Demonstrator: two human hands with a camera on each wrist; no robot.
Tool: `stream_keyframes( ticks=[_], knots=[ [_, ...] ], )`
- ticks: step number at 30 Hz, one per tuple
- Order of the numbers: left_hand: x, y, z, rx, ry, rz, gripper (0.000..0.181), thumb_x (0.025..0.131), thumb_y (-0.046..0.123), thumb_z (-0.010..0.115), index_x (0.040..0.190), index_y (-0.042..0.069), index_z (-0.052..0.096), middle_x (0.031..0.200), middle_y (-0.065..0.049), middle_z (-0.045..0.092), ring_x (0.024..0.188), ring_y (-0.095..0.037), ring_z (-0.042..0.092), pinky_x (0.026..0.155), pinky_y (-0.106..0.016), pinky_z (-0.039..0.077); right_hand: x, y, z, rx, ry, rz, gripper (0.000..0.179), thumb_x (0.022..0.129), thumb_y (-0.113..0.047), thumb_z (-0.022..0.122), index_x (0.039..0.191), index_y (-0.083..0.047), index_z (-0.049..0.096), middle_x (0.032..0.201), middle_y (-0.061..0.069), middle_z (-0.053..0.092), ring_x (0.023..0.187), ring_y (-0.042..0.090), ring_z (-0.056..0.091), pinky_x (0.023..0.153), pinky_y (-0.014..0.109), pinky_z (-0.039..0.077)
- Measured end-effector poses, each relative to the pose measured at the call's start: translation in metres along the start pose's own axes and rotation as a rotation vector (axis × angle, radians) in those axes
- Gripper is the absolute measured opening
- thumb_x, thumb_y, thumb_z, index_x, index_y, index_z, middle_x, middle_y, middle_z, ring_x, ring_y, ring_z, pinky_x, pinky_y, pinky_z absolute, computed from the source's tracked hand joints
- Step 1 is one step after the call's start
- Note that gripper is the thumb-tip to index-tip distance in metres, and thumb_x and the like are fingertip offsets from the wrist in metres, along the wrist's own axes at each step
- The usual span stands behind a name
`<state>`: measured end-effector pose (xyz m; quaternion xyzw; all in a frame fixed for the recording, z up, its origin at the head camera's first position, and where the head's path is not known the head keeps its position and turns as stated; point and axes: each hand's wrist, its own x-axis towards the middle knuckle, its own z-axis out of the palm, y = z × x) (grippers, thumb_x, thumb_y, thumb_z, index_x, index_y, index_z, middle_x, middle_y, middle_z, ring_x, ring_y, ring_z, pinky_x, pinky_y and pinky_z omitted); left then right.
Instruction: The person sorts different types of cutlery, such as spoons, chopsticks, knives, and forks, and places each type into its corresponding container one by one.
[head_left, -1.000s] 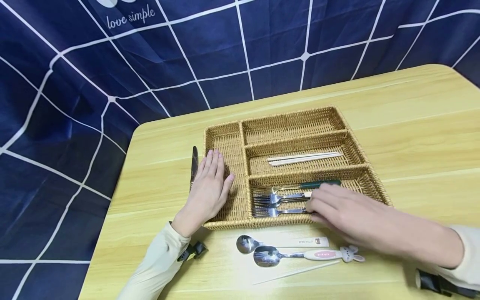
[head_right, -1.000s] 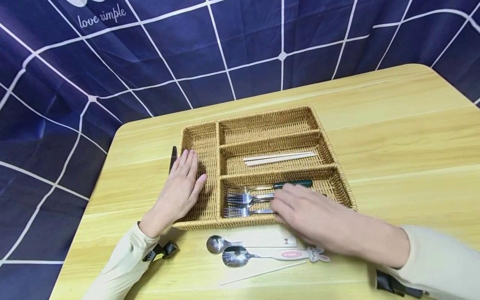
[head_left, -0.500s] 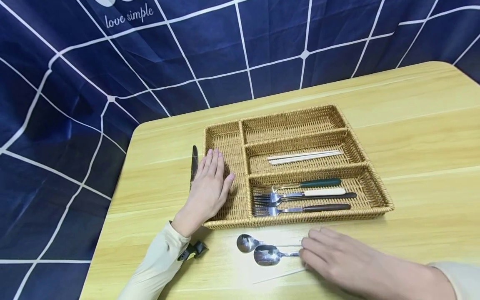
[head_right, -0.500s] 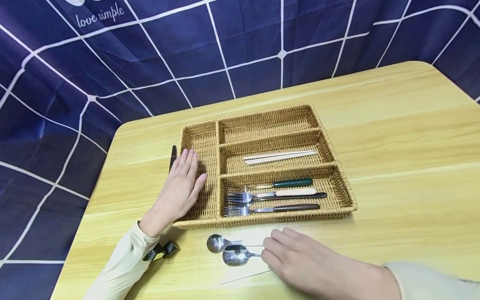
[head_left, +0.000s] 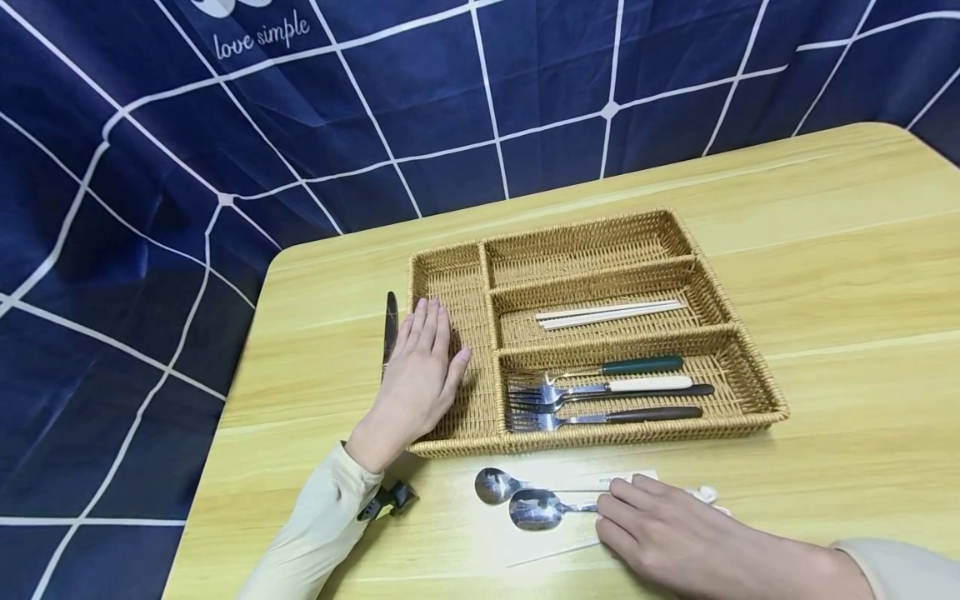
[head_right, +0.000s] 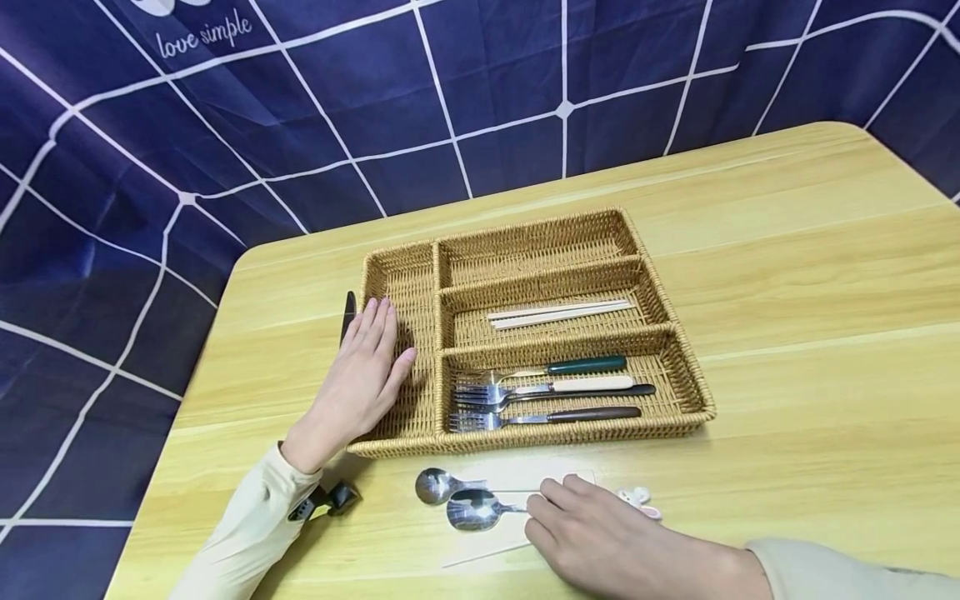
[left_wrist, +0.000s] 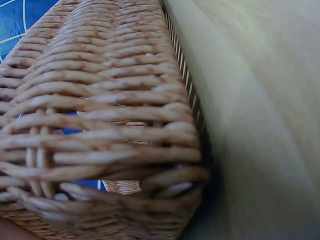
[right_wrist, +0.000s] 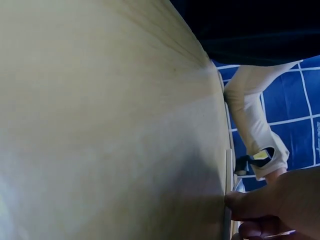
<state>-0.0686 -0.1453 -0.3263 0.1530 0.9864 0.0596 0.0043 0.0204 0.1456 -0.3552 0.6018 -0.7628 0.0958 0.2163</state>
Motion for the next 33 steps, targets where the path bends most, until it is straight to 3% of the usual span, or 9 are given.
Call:
stream_keyframes(
  ticks=[6,12,16,18,21,26,29,33],
  knots=[
    [0.001,0.000,0.000,0.001,-0.005,0.000,0.065,0.106,0.038,0.027,0.148,-0.010,0.018,0.155,-0.026,0.012,0.146,-0.036,0.006,0.120,-0.044,0.005,-0.001,0.000,0.003,-0.005,-0.041,0.001,0.037,0.090,0.006,0.017,0.071,-0.013,0.043,0.073,-0.004,0.037,0.065,0.012,0.030,0.056,0.021,0.028],
    [0.001,0.000,-0.001,-0.011,-0.010,-0.001,0.066,0.105,0.039,0.028,0.149,-0.010,0.018,0.155,-0.026,0.012,0.146,-0.035,0.005,0.120,-0.044,0.004,-0.001,-0.003,0.009,-0.022,-0.022,0.006,0.038,0.088,0.007,0.017,0.072,-0.013,0.044,0.073,-0.004,0.036,0.065,0.011,0.030,0.053,0.021,0.030],
    [0.001,-0.001,0.000,-0.013,-0.010,0.000,0.066,0.105,0.039,0.028,0.149,-0.010,0.017,0.155,-0.026,0.012,0.146,-0.036,0.005,0.120,-0.044,0.004,-0.001,-0.006,0.011,-0.028,-0.021,0.023,0.020,0.077,0.002,0.032,0.076,-0.011,0.048,0.074,-0.002,0.038,0.066,0.012,0.032,0.054,0.022,0.030],
    [0.000,0.000,0.000,-0.017,-0.009,0.000,0.066,0.105,0.039,0.028,0.148,-0.010,0.017,0.155,-0.026,0.013,0.146,-0.036,0.006,0.120,-0.044,0.004,-0.001,-0.007,0.010,-0.024,-0.029,0.034,0.016,0.086,-0.005,0.035,0.080,-0.009,0.050,0.076,-0.001,0.041,0.067,0.013,0.035,0.055,0.022,0.033],
    [0.000,0.000,0.000,-0.018,-0.006,0.001,0.066,0.105,0.039,0.028,0.148,-0.010,0.016,0.155,-0.027,0.014,0.146,-0.036,0.007,0.120,-0.044,0.004,-0.001,-0.008,0.009,-0.015,-0.043,0.056,0.010,0.085,-0.010,0.040,0.085,-0.007,0.050,0.079,0.001,0.045,0.069,0.014,0.038,0.057,0.024,0.037],
    [0.000,0.000,0.001,-0.020,-0.005,0.002,0.066,0.105,0.039,0.028,0.148,-0.010,0.016,0.155,-0.027,0.014,0.146,-0.036,0.006,0.119,-0.043,0.004,0.001,-0.007,0.005,-0.010,-0.039,0.092,0.012,0.071,-0.008,0.043,0.083,-0.009,0.047,0.079,0.000,0.041,0.068,0.013,0.034,0.055,0.022,0.032],
    [0.000,0.000,0.001,-0.016,-0.008,0.000,0.066,0.105,0.039,0.028,0.148,-0.010,0.017,0.155,-0.027,0.014,0.146,-0.036,0.006,0.120,-0.044,0.004,0.003,-0.006,0.001,-0.022,-0.029,0.104,0.013,0.071,-0.006,0.041,0.081,-0.009,0.047,0.077,-0.001,0.039,0.067,0.012,0.032,0.053,0.021,0.028],
    [0.000,-0.001,0.000,-0.009,-0.015,-0.001,0.065,0.105,0.039,0.027,0.148,-0.009,0.017,0.155,-0.027,0.014,0.146,-0.035,0.005,0.120,-0.045,0.005,0.004,-0.003,-0.005,-0.069,-0.047,0.108,0.026,0.086,0.002,0.025,0.083,-0.007,0.050,0.078,0.002,0.044,0.068,0.015,0.038,0.056,0.024,0.035]
  ],
)
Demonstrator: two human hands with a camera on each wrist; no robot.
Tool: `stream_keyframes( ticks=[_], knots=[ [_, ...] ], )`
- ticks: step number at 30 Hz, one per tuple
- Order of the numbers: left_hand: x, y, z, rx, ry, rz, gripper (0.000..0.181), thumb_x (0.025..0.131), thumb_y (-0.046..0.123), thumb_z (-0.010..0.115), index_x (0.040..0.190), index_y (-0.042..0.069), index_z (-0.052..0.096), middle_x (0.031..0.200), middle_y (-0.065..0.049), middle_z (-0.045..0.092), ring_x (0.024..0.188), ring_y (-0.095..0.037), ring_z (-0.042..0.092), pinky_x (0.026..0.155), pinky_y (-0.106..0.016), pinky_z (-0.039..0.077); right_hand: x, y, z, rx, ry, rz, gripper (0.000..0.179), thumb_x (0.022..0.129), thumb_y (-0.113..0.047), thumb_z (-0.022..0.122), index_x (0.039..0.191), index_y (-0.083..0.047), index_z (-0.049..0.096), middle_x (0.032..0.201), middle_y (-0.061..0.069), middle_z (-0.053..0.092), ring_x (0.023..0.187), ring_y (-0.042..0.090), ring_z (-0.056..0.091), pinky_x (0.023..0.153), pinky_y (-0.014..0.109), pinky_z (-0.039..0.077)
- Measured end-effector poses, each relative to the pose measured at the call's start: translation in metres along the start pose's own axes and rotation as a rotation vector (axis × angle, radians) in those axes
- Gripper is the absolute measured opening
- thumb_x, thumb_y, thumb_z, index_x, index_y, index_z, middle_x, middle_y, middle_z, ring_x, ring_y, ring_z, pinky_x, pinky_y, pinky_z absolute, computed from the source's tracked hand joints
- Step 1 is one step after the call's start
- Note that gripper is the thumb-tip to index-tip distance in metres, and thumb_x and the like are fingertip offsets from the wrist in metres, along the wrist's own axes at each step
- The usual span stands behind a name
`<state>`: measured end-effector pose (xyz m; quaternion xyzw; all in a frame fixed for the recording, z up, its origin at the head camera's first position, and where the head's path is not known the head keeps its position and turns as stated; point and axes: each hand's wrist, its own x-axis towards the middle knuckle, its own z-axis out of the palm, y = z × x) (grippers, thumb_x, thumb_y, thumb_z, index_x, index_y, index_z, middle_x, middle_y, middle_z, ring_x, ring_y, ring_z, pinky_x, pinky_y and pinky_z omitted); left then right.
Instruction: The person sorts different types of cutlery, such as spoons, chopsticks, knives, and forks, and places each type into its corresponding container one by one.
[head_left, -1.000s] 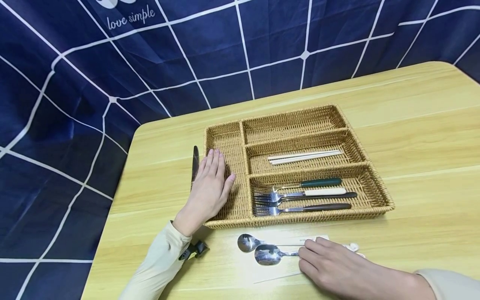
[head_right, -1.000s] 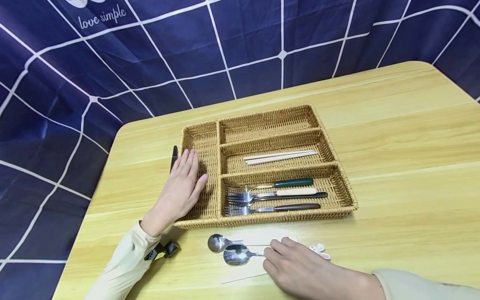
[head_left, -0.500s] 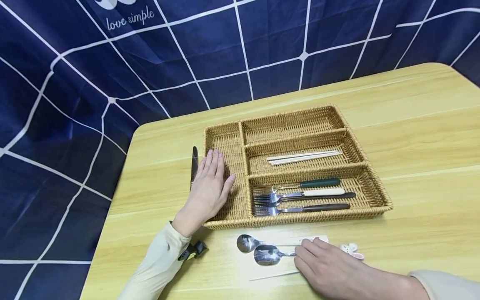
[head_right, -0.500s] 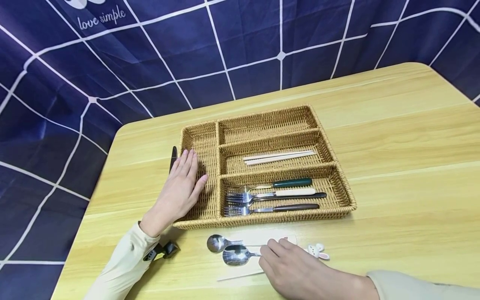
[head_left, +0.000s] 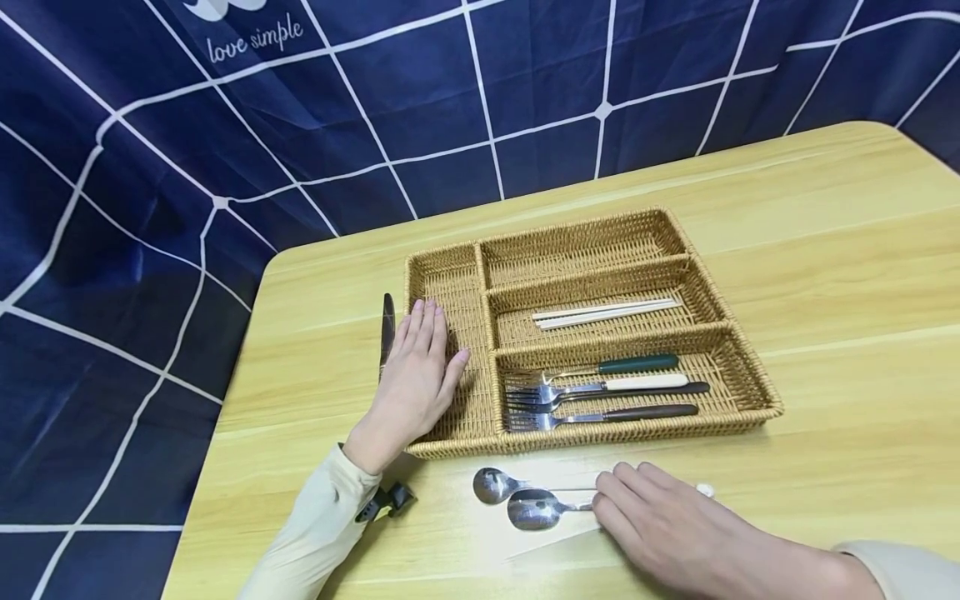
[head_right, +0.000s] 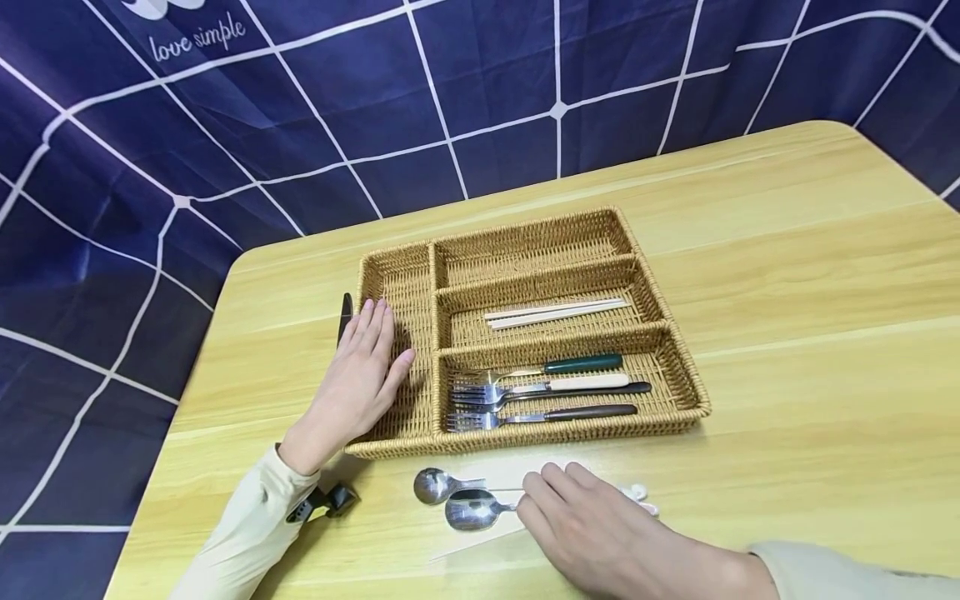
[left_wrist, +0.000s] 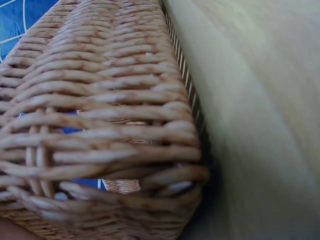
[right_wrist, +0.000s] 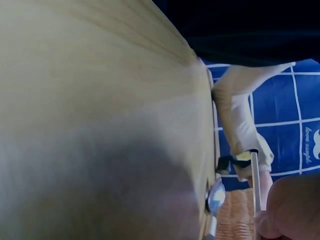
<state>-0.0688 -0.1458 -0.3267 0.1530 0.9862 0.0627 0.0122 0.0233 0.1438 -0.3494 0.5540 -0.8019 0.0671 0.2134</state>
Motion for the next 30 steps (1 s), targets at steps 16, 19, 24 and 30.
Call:
stream_keyframes(
  ticks=[16,19,24,30],
  knots=[
    [0.000,0.000,0.000,0.012,0.004,-0.003,0.066,0.105,0.039,0.027,0.148,-0.009,0.015,0.155,-0.027,0.015,0.146,-0.036,0.007,0.120,-0.044,0.005,0.005,0.052,-0.029,0.090,0.116,0.150,0.027,0.093,-0.002,0.024,0.085,-0.004,0.050,0.085,0.000,0.048,0.073,0.014,0.043,0.061,0.026,0.044],
    [0.000,0.000,0.000,0.016,0.005,-0.004,0.066,0.105,0.039,0.027,0.148,-0.009,0.016,0.155,-0.027,0.015,0.146,-0.036,0.007,0.120,-0.045,0.007,0.005,0.064,-0.039,0.117,0.115,0.172,0.026,0.091,-0.001,0.025,0.089,-0.002,0.051,0.086,-0.002,0.045,0.076,0.012,0.041,0.066,0.023,0.039],
    [0.000,0.000,0.001,0.010,0.019,0.003,0.068,0.105,0.040,0.030,0.148,-0.011,0.019,0.155,-0.028,0.016,0.146,-0.037,0.008,0.119,-0.046,0.008,0.003,0.081,-0.049,0.134,0.135,0.188,0.024,0.082,0.003,0.027,0.088,-0.004,0.049,0.084,-0.005,0.041,0.077,0.009,0.036,0.067,0.021,0.034],
    [-0.001,0.001,0.001,0.004,0.033,0.008,0.066,0.105,0.037,0.033,0.148,-0.011,0.020,0.154,-0.028,0.016,0.146,-0.037,0.009,0.119,-0.045,0.007,0.004,0.101,-0.053,0.127,0.178,0.169,0.031,0.078,0.007,0.019,0.083,-0.005,0.047,0.081,-0.004,0.040,0.073,0.009,0.035,0.064,0.022,0.031]
  ],
)
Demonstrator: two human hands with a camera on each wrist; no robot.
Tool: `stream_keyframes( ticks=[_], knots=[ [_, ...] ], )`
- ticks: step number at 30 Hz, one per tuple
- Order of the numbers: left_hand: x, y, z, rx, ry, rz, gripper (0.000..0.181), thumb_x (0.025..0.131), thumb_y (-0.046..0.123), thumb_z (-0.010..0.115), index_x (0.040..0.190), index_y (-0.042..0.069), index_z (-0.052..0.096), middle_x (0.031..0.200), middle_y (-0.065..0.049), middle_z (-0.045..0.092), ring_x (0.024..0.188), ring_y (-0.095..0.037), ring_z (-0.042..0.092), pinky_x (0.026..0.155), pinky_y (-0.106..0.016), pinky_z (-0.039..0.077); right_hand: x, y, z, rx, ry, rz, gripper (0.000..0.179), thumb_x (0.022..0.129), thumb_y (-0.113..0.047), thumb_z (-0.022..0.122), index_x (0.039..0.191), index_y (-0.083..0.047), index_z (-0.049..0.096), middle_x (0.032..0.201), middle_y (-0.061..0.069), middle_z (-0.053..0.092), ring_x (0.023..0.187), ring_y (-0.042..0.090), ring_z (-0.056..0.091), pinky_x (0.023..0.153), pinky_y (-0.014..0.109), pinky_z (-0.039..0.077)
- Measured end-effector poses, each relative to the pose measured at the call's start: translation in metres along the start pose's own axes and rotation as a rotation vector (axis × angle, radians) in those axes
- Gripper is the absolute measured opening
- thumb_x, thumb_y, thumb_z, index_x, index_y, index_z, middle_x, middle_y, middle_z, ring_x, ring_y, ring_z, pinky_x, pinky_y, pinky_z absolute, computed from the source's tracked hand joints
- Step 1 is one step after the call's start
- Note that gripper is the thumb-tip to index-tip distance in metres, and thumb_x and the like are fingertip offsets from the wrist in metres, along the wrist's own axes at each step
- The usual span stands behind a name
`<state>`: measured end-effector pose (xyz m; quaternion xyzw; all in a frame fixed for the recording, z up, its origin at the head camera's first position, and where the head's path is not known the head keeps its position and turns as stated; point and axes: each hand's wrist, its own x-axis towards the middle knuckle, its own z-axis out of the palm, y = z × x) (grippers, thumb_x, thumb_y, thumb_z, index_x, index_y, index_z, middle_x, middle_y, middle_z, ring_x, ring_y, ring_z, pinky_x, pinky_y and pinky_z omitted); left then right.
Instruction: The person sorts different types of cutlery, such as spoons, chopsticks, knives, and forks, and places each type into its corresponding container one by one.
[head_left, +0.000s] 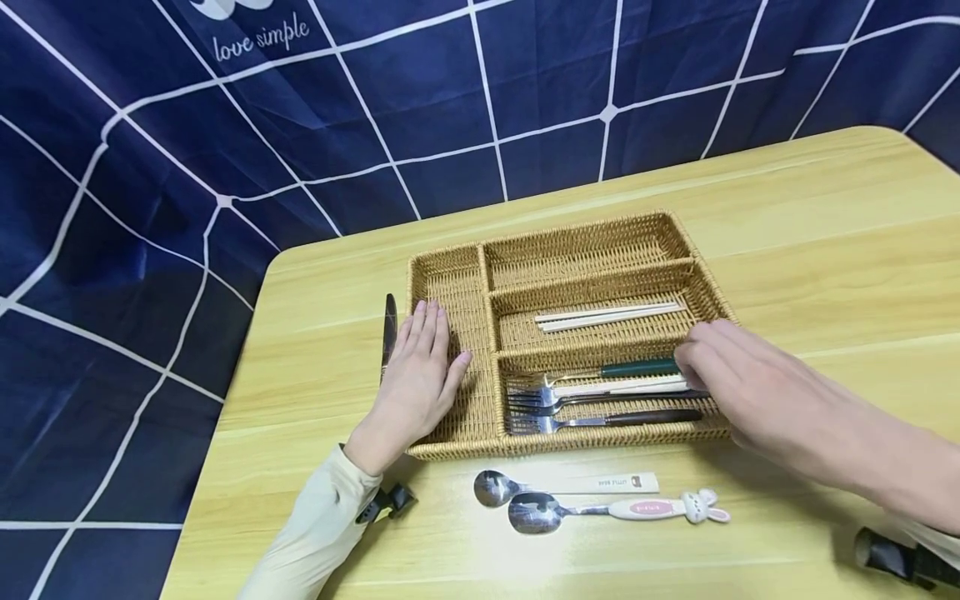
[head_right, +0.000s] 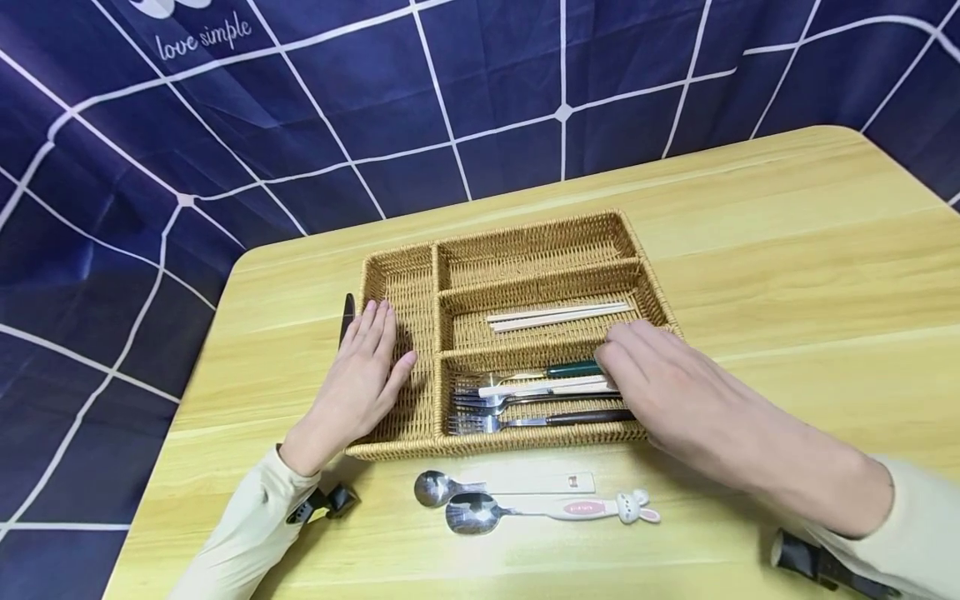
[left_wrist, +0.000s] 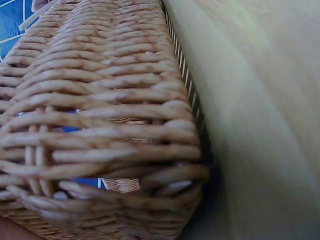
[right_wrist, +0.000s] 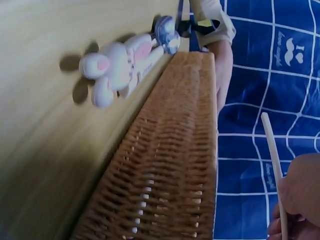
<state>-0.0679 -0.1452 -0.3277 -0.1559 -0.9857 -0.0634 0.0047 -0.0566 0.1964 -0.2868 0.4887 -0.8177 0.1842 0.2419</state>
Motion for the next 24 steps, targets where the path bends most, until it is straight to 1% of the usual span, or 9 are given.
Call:
stream_keyframes(
  ticks=[1,3,5,6,10,12,15,18,24],
  knots=[
    [0.000,0.000,0.000,0.001,-0.003,-0.002,0.066,0.105,0.037,0.033,0.148,-0.011,0.020,0.154,-0.027,0.016,0.146,-0.037,0.008,0.120,-0.045,0.007,0.001,0.002,-0.001,0.005,-0.001,-0.002,0.031,0.077,0.007,0.018,0.083,-0.006,0.047,0.081,-0.005,0.039,0.073,0.009,0.034,0.064,0.022,0.031],
    [0.000,0.000,-0.001,0.010,-0.010,-0.003,0.066,0.105,0.037,0.032,0.148,-0.011,0.019,0.154,-0.027,0.015,0.146,-0.037,0.008,0.120,-0.045,0.008,0.002,0.006,-0.001,0.026,-0.003,-0.015,0.034,0.072,0.008,0.017,0.082,-0.006,0.046,0.081,-0.005,0.039,0.073,0.009,0.034,0.063,0.021,0.032],
    [0.000,0.000,-0.001,0.014,-0.017,-0.005,0.066,0.105,0.037,0.032,0.148,-0.011,0.019,0.154,-0.027,0.015,0.146,-0.037,0.007,0.120,-0.045,0.007,0.002,0.010,-0.002,0.044,-0.025,-0.011,0.035,0.063,0.011,0.021,0.082,-0.006,0.045,0.081,-0.005,0.038,0.074,0.008,0.033,0.063,0.020,0.031],
    [0.000,0.000,-0.001,0.014,-0.017,-0.005,0.066,0.105,0.037,0.033,0.148,-0.011,0.019,0.154,-0.027,0.015,0.146,-0.037,0.007,0.120,-0.045,0.008,0.002,0.013,-0.002,0.048,-0.034,-0.007,0.036,0.061,0.011,0.020,0.082,-0.006,0.044,0.081,-0.005,0.037,0.074,0.008,0.033,0.063,0.019,0.030],
    [0.000,0.000,-0.001,0.020,-0.015,-0.004,0.066,0.105,0.037,0.031,0.148,-0.011,0.019,0.154,-0.028,0.016,0.146,-0.037,0.008,0.120,-0.045,0.008,0.004,0.022,0.001,0.034,-0.047,-0.001,0.039,0.057,0.018,0.028,0.082,-0.006,0.045,0.080,-0.005,0.037,0.073,0.010,0.033,0.060,0.021,0.033],
    [0.000,0.000,-0.001,0.022,-0.015,-0.003,0.066,0.105,0.038,0.031,0.148,-0.011,0.019,0.154,-0.028,0.016,0.146,-0.037,0.009,0.120,-0.046,0.009,0.006,0.027,0.004,0.020,-0.041,-0.002,0.040,0.057,0.022,0.031,0.082,-0.006,0.045,0.079,-0.004,0.038,0.072,0.011,0.034,0.058,0.024,0.034],
    [0.000,-0.001,-0.001,0.027,-0.020,-0.006,0.066,0.105,0.038,0.030,0.148,-0.011,0.018,0.154,-0.027,0.015,0.146,-0.037,0.008,0.120,-0.046,0.008,0.008,0.034,0.006,0.017,-0.052,0.011,0.049,0.048,0.029,0.038,0.083,-0.005,0.045,0.079,-0.003,0.038,0.071,0.012,0.035,0.056,0.027,0.036],
    [0.001,-0.001,-0.001,0.031,-0.024,-0.007,0.067,0.105,0.039,0.029,0.148,-0.010,0.017,0.155,-0.027,0.014,0.146,-0.037,0.007,0.120,-0.046,0.008,0.010,0.041,0.008,0.027,-0.075,0.028,0.056,0.042,0.033,0.043,0.084,-0.004,0.045,0.079,-0.002,0.039,0.072,0.013,0.036,0.057,0.029,0.039],
    [0.001,-0.001,0.001,0.031,-0.016,-0.003,0.066,0.105,0.039,0.029,0.148,-0.010,0.017,0.154,-0.028,0.016,0.146,-0.037,0.008,0.120,-0.045,0.007,0.015,0.059,0.014,0.026,-0.089,0.049,0.057,0.043,0.035,0.044,0.085,-0.004,0.045,0.078,-0.001,0.041,0.071,0.014,0.039,0.057,0.033,0.040]
  ],
)
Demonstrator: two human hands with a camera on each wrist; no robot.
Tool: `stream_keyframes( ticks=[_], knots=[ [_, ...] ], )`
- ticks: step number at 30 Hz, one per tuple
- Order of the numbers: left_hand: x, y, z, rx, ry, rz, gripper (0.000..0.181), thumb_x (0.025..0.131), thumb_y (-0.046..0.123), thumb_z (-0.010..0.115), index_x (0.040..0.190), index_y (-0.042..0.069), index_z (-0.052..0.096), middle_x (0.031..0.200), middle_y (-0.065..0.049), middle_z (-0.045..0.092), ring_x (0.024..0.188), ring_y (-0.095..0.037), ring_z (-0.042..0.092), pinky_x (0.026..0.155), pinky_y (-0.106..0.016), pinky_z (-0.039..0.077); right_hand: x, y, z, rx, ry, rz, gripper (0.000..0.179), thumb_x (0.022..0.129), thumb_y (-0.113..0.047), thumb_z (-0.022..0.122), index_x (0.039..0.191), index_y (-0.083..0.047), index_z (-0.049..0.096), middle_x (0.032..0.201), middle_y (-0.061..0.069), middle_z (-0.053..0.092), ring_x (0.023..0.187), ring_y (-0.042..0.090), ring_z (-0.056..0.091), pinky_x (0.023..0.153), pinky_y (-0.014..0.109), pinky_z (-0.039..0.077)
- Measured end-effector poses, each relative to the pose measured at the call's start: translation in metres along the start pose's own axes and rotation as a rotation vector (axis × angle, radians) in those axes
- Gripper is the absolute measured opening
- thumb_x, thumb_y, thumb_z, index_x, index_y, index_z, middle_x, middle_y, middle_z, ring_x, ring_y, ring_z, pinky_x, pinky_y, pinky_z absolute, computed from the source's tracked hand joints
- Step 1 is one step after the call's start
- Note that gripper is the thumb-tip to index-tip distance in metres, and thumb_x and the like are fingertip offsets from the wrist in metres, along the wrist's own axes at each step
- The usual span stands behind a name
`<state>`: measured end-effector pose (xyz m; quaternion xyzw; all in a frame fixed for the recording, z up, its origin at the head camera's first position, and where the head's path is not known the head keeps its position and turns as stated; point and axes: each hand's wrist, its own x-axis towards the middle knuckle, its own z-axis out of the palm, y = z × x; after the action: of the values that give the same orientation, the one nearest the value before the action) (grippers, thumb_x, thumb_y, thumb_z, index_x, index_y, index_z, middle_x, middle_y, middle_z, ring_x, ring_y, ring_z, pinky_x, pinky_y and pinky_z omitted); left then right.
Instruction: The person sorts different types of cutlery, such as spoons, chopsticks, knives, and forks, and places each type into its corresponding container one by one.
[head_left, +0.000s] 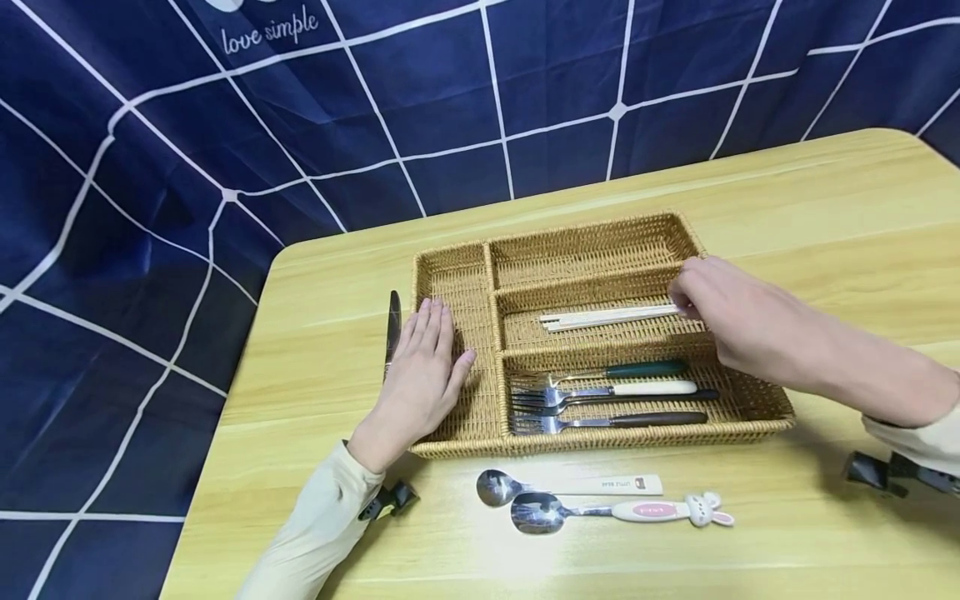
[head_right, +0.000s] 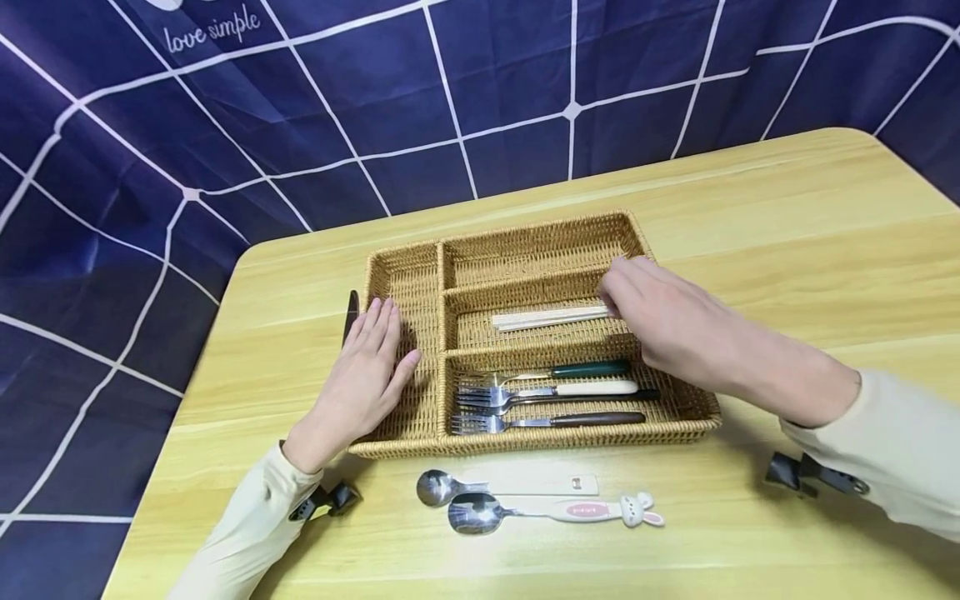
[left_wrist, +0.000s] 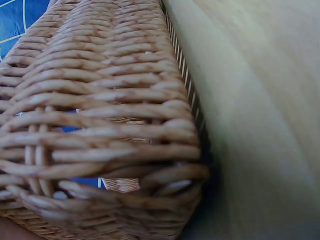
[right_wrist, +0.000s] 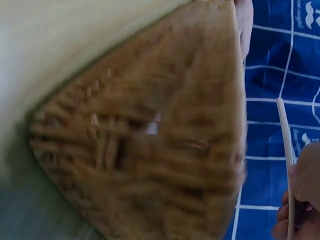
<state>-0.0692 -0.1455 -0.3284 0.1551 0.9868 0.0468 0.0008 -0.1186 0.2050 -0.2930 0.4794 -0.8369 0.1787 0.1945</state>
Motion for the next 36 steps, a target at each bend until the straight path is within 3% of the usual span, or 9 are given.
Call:
stream_keyframes(
  ticks=[7,14,25,32,36],
  knots=[
    [0.000,0.000,-0.001,0.001,0.001,0.004,0.066,0.105,0.039,0.030,0.147,-0.011,0.018,0.154,-0.028,0.017,0.146,-0.038,0.009,0.120,-0.045,0.007,0.005,0.018,0.009,0.005,-0.045,0.029,0.057,0.040,0.032,0.044,0.083,-0.006,0.044,0.077,-0.001,0.041,0.070,0.015,0.038,0.057,0.033,0.039],
    [0.000,0.000,-0.002,-0.004,-0.003,0.004,0.065,0.105,0.038,0.030,0.148,-0.011,0.018,0.154,-0.028,0.017,0.146,-0.038,0.009,0.120,-0.045,0.007,0.003,0.030,0.020,0.015,-0.122,0.053,0.061,0.038,0.030,0.054,0.086,-0.006,0.045,0.080,0.000,0.044,0.072,0.018,0.042,0.061,0.037,0.043],
    [0.000,0.000,-0.002,-0.004,-0.008,-0.003,0.066,0.105,0.038,0.031,0.148,-0.011,0.019,0.155,-0.027,0.015,0.146,-0.036,0.007,0.120,-0.044,0.006,0.006,0.039,0.035,0.058,-0.177,0.016,0.049,0.050,0.028,0.057,0.082,-0.007,0.048,0.074,-0.001,0.046,0.068,0.017,0.048,0.064,0.040,0.052],
    [0.000,0.000,-0.003,-0.011,-0.013,-0.009,0.066,0.105,0.038,0.031,0.148,-0.010,0.017,0.155,-0.027,0.015,0.146,-0.035,0.006,0.120,-0.043,0.005,0.014,0.043,0.034,0.104,-0.351,0.093,0.043,0.056,0.026,0.058,0.077,-0.010,0.047,0.071,-0.005,0.044,0.066,0.012,0.043,0.059,0.032,0.050],
    [0.001,0.000,-0.002,-0.013,-0.024,-0.012,0.067,0.105,0.039,0.031,0.148,-0.010,0.017,0.155,-0.027,0.015,0.146,-0.035,0.005,0.120,-0.042,0.003,0.017,0.043,0.034,0.129,-0.408,0.138,0.038,0.064,0.024,0.060,0.076,-0.011,0.050,0.071,-0.005,0.046,0.066,0.009,0.045,0.058,0.026,0.051]
  ],
)
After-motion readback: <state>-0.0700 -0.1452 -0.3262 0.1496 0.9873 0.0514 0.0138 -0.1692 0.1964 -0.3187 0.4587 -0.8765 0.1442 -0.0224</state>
